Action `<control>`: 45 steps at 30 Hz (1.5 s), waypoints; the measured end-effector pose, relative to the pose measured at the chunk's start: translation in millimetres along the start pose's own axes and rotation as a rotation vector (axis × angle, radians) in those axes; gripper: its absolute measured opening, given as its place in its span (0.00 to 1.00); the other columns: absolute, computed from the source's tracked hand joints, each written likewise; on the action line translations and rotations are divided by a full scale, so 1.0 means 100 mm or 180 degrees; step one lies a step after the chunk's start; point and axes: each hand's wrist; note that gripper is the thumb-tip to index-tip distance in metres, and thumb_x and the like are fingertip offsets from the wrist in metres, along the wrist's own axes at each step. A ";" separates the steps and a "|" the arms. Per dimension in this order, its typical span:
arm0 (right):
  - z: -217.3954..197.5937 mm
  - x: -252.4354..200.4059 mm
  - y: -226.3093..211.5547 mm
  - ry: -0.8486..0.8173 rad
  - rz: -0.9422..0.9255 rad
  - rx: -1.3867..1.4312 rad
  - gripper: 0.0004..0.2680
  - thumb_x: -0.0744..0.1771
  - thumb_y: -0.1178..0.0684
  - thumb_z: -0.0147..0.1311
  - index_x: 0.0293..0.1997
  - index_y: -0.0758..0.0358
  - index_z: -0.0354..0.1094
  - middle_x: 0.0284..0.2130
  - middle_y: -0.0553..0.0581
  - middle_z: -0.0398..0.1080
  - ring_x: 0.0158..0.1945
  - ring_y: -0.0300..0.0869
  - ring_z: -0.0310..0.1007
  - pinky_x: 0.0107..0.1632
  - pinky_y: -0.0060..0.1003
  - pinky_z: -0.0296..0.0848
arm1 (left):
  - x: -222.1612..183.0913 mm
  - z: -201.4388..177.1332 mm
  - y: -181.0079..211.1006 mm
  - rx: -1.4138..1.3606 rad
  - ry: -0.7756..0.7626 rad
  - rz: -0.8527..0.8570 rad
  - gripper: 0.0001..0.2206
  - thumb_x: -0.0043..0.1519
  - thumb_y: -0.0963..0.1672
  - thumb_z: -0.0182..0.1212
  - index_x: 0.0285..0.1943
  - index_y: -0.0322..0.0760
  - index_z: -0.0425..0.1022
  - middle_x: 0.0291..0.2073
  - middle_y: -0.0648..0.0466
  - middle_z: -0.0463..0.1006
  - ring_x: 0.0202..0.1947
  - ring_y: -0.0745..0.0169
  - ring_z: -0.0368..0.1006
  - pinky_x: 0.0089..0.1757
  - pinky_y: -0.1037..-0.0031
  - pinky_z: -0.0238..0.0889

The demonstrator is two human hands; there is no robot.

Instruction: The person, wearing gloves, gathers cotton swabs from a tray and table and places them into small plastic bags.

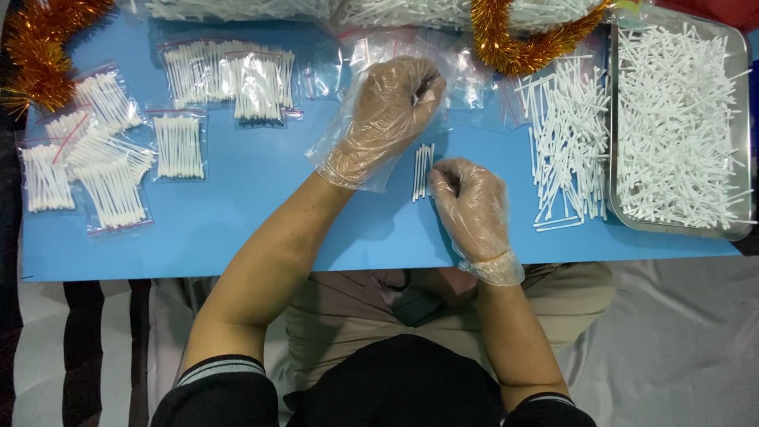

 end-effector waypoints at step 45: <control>-0.57 0.52 1.35 0.1106 -0.0328 -0.2206 0.05 0.68 0.51 0.61 0.36 0.59 0.77 0.27 0.58 0.72 0.34 0.54 0.78 0.38 0.46 0.74 | -0.06 0.13 -0.02 0.0254 -0.0700 -0.0010 0.08 0.63 0.41 0.63 0.29 0.42 0.72 0.21 0.54 0.72 0.22 0.58 0.74 0.25 0.76 0.67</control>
Point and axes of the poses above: each hand's wrist, its own x-axis towards the middle knuckle, its own z-axis out of the palm, y = z × x
